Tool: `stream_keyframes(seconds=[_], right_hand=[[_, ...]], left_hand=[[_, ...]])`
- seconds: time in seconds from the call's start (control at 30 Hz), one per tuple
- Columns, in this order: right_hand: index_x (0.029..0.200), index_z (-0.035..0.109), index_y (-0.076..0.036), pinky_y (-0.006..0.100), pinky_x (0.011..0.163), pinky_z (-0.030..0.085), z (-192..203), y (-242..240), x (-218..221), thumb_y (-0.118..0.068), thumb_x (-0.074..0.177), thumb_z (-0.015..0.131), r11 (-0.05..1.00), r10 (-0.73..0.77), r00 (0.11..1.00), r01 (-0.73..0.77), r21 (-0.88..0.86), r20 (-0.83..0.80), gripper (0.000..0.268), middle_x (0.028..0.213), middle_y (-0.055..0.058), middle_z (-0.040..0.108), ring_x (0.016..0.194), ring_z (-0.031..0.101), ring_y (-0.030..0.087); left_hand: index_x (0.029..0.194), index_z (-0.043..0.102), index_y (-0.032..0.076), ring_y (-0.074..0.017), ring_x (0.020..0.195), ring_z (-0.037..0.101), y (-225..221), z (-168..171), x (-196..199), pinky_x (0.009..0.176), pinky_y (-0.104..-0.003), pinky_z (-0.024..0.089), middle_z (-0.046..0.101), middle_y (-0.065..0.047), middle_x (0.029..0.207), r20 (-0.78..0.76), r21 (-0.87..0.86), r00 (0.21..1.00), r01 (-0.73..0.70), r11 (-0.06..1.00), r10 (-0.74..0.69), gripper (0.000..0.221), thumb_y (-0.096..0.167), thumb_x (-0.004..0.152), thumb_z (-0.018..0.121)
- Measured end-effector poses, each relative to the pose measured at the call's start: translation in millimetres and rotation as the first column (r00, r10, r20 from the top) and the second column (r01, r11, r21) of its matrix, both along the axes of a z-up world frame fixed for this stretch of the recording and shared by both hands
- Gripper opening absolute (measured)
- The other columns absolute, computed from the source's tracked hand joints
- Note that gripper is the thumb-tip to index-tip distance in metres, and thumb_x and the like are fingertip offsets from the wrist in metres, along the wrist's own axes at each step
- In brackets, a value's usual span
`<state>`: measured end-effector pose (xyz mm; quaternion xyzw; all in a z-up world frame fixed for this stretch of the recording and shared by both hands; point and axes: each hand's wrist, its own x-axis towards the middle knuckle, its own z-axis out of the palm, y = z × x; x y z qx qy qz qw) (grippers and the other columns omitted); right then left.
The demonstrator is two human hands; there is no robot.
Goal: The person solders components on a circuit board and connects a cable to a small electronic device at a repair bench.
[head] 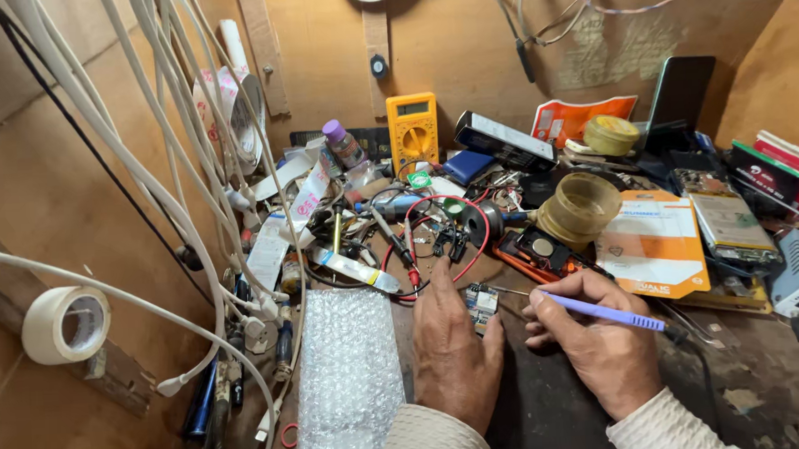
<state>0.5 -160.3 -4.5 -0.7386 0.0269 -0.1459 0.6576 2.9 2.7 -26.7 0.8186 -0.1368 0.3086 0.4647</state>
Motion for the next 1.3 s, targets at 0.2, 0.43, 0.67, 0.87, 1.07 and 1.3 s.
stream_keyframes(seconds=[0.2,0.43,0.67,0.87,1.07,1.3], right_hand=[[0.096,0.070,0.004,0.031,0.063,0.065,-4,-1,0,-0.011,0.088,0.071,0.998,0.032,0.999,-0.030,-0.055,0.030,0.016,0.084,0.013,0.077,0.070,0.075,0.016],[0.098,0.074,0.002,0.028,0.064,0.063,-1,3,-2,-0.009,0.087,0.074,0.986,0.028,0.999,-0.023,-0.165,0.028,0.016,0.084,0.009,0.077,0.070,0.074,0.014],[0.099,0.075,0.001,0.026,0.065,0.062,3,7,-5,-0.009,0.087,0.074,0.975,0.025,0.999,-0.019,-0.221,0.028,0.016,0.083,0.007,0.078,0.070,0.073,0.011],[0.099,0.076,0.000,0.023,0.066,0.059,5,9,-7,-0.010,0.087,0.075,0.964,0.040,0.998,-0.025,-0.264,0.053,0.016,0.083,0.005,0.078,0.070,0.072,0.009],[0.098,0.077,-0.002,0.022,0.064,0.057,8,13,-10,-0.011,0.085,0.078,0.920,-0.005,0.996,0.038,-0.391,0.086,0.016,0.079,0.004,0.077,0.067,0.070,0.008],[0.097,0.075,-0.002,0.022,0.067,0.058,10,14,-11,-0.011,0.083,0.079,0.919,0.004,0.997,0.028,-0.393,0.080,0.017,0.082,0.004,0.079,0.072,0.071,0.007]], left_hand=[[0.151,0.030,-0.002,-0.0415,0.120,0.053,3,8,-1,0.103,-0.048,0.043,0.055,-0.025,0.126,-0.215,-0.036,0.976,0.022,0.999,-0.029,0.082,0.011,0.083,0.075],[0.151,0.029,-0.008,-0.0454,0.121,0.051,-1,0,-1,0.103,-0.050,0.041,0.054,-0.030,0.129,-0.033,-0.034,0.999,-0.003,0.999,0.002,0.085,0.010,0.082,0.076],[0.147,0.035,-0.006,-0.0446,0.121,0.053,1,9,-1,0.102,-0.049,0.042,0.056,-0.028,0.126,-0.159,-0.055,0.987,-0.005,0.998,-0.004,0.078,0.008,0.081,0.075],[0.145,0.036,-0.005,-0.0449,0.119,0.054,3,16,-3,0.100,-0.049,0.043,0.056,-0.028,0.124,-0.196,-0.073,0.980,0.013,0.997,-0.027,0.076,0.008,0.081,0.075],[0.144,0.037,-0.006,-0.0457,0.117,0.054,2,16,-4,0.099,-0.050,0.044,0.057,-0.030,0.124,-0.135,-0.066,0.991,-0.007,0.998,-0.002,0.076,0.007,0.080,0.076],[0.141,0.039,-0.006,-0.0455,0.116,0.056,3,20,-5,0.099,-0.050,0.044,0.058,-0.029,0.121,-0.150,-0.054,0.989,0.000,0.999,-0.008,0.073,0.005,0.079,0.075]])
